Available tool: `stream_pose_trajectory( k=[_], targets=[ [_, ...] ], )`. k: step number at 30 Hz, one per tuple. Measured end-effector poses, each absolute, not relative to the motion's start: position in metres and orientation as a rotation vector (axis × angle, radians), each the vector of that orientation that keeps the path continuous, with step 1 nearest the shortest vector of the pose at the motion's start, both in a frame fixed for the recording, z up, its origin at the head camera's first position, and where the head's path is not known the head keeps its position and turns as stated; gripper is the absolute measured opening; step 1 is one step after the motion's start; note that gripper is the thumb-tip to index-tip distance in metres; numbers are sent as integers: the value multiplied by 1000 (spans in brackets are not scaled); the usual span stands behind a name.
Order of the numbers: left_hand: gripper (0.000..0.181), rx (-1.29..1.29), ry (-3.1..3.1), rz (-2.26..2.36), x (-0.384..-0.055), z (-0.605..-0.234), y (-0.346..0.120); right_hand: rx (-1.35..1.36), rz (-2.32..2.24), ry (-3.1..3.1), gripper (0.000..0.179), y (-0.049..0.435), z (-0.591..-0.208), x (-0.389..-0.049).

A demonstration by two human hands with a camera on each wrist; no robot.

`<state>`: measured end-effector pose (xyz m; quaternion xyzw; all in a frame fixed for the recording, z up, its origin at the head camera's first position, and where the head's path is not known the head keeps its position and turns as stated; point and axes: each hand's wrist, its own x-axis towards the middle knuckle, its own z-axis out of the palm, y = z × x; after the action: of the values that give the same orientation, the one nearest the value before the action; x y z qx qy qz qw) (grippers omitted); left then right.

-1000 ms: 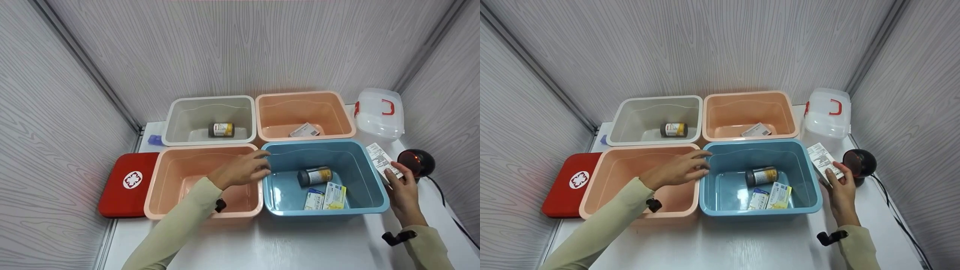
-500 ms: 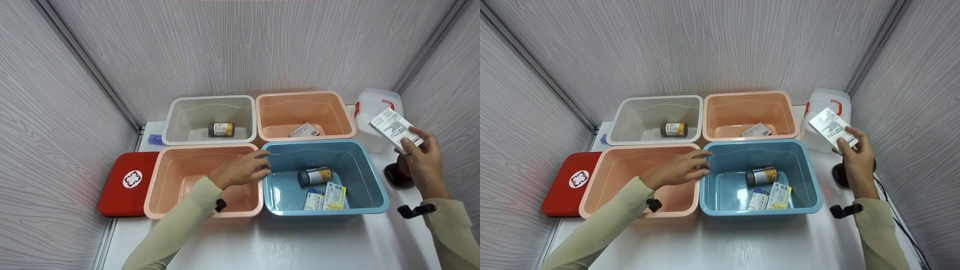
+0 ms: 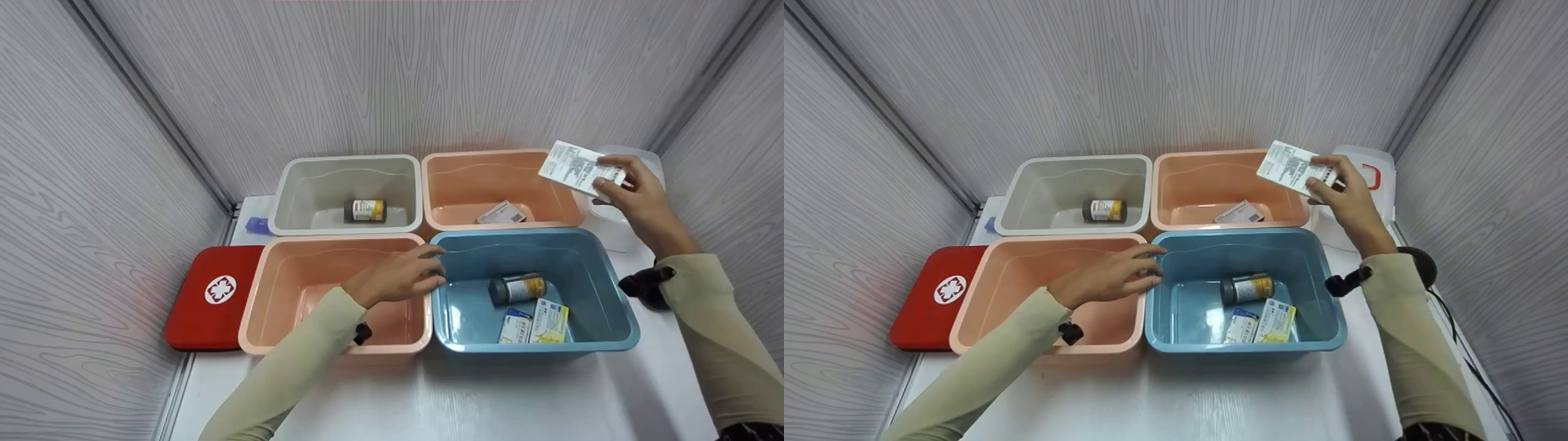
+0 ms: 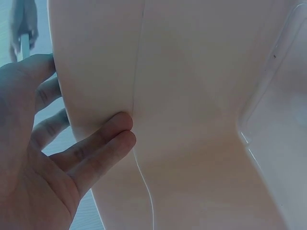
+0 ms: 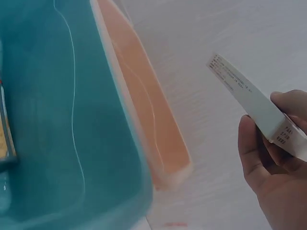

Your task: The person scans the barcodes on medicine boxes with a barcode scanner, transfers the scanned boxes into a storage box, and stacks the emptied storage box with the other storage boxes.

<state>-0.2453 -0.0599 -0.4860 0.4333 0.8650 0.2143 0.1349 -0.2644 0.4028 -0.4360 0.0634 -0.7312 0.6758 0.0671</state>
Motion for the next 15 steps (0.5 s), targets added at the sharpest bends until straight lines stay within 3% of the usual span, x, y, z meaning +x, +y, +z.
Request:
stream_pose_trajectory(
  k=[6, 15],
  targets=[
    [33, 1245, 2506, 631, -245, -486, -60, 201, 1776, -2533, 44, 367, -444, -288],
    [34, 1213, 2499, 621, -244, -483, -61, 265, 1783, -2689, 43, 318, -461, -319]
  ],
)
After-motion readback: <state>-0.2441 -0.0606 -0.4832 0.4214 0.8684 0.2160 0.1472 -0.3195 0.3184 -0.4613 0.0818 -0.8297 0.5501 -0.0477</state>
